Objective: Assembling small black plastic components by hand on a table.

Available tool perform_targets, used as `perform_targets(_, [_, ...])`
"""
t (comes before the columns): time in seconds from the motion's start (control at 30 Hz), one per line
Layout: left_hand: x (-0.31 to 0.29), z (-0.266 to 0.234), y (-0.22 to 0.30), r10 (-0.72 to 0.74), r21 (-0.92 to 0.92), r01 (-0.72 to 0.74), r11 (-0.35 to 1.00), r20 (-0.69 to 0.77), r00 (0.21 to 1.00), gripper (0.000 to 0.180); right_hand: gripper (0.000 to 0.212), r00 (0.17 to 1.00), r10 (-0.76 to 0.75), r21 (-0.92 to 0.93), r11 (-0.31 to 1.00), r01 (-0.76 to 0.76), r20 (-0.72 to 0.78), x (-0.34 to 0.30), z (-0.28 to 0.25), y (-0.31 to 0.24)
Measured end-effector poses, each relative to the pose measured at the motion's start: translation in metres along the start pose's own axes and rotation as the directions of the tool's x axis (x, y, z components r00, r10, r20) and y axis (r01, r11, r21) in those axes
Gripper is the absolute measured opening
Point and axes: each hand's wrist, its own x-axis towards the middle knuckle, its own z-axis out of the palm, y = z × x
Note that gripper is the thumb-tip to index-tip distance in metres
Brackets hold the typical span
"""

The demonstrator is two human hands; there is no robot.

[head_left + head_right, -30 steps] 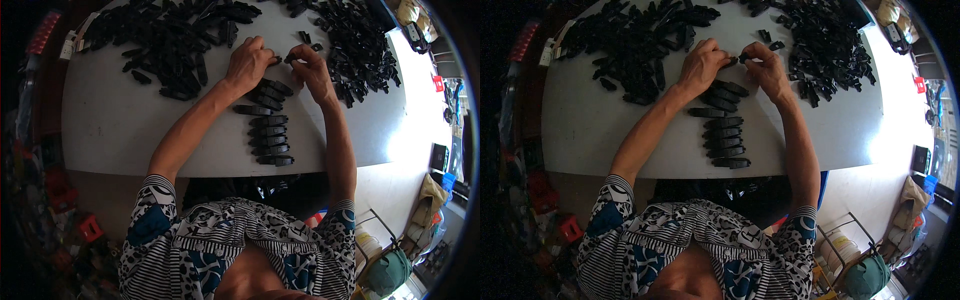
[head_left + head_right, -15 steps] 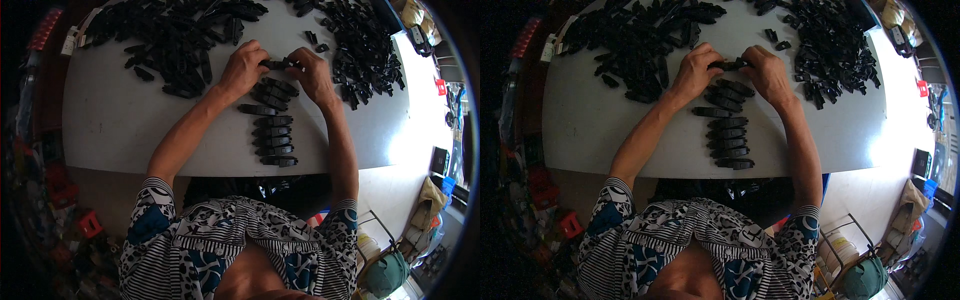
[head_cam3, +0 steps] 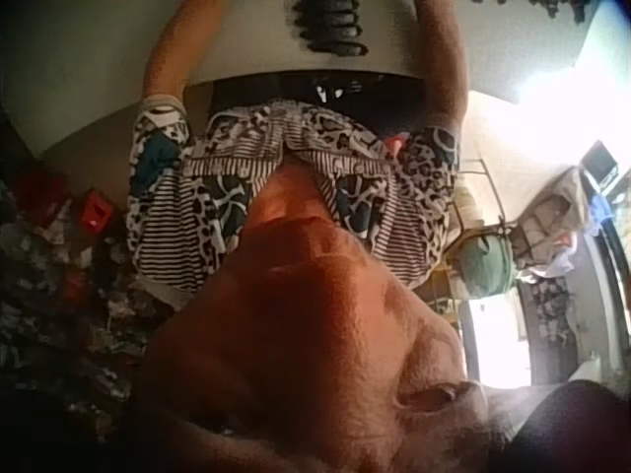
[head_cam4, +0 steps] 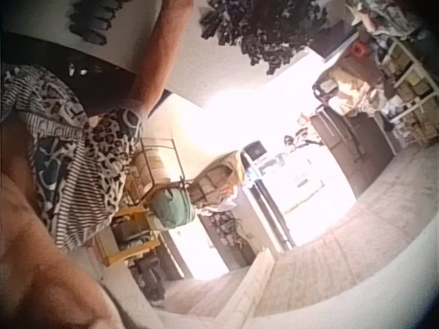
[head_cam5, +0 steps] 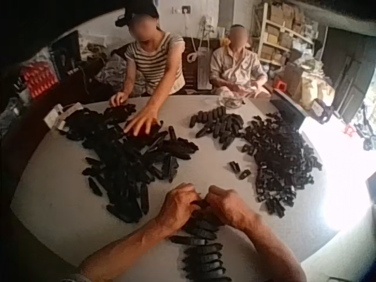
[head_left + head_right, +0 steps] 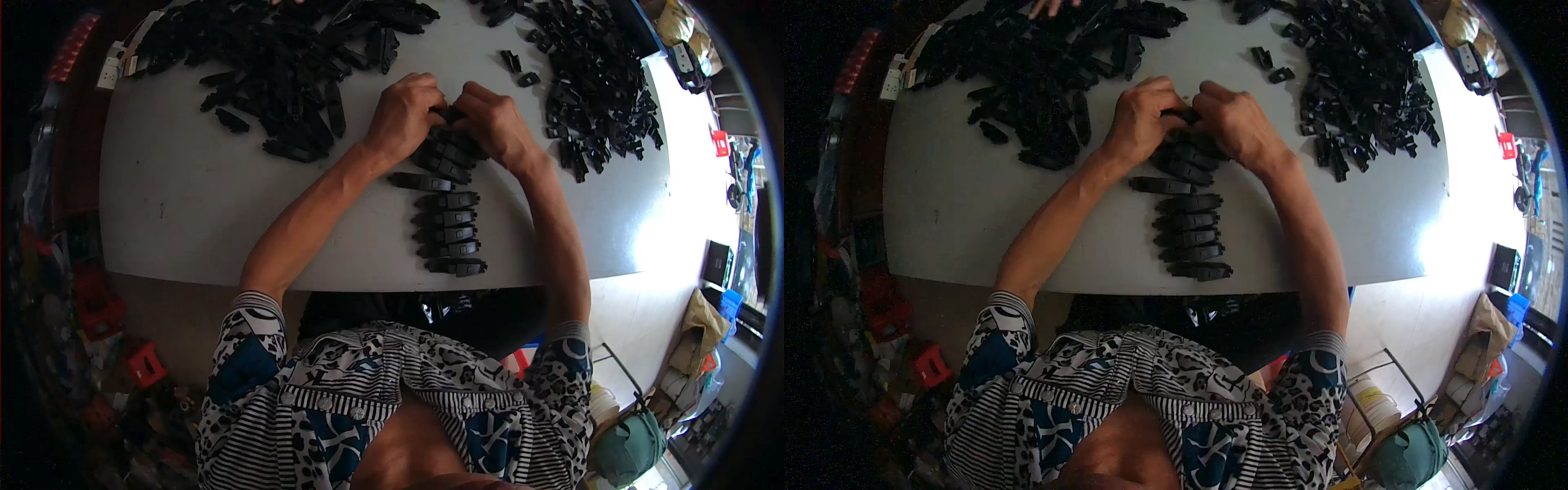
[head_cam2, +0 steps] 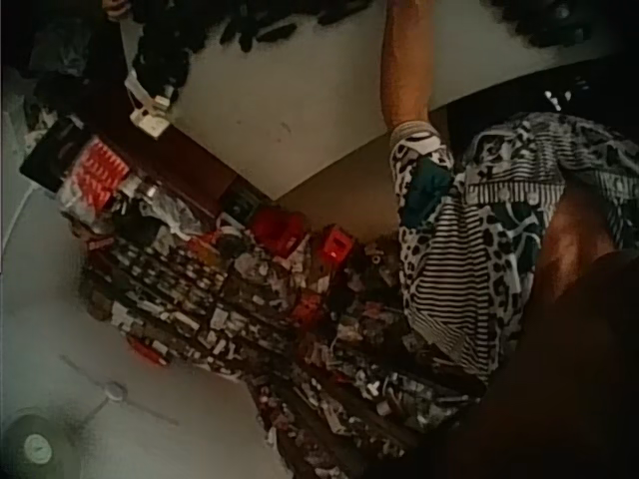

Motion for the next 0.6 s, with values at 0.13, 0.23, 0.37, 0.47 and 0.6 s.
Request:
perform_targets(0.13, [0.003, -0.017, 0.007, -0.031, -0.027, 0.035, 0.999, 0.129, 0.991, 0.023, 0.017, 0.990, 0.061, -0.015, 0.998, -0.060, 0.123, 0.000, -0.012, 0.003])
perform_targets(0.23, [0.012, -0.027, -0.001, -0.094, 0.131, 0.083, 0.988, 0.079, 0.992, 0.024, 0.020, 0.981, 0.195, -0.176, 0.966, -0.190, 0.015, 0.004, -0.026, 0.025])
perform_targets(0.37, [0.035, -0.026, -0.029, -0.112, 0.537, 0.198, 0.820, -0.188, 0.976, 0.028, 0.016, 0.919, 0.267, -0.574, 0.719, -0.390, -0.290, 0.032, -0.027, 0.054])
perform_targets(0.47, [0.037, -0.015, -0.040, -0.072, 0.681, 0.166, 0.713, -0.165, 0.984, 0.030, 0.011, 0.950, 0.224, -0.662, 0.681, -0.314, -0.219, 0.036, -0.018, 0.075])
perform_targets(0.6, [0.027, -0.016, -0.032, 0.087, 0.688, -0.020, 0.725, -0.063, 0.994, 0.028, 0.020, 0.921, 0.295, -0.304, 0.879, -0.366, -0.255, 0.029, -0.012, 0.066])
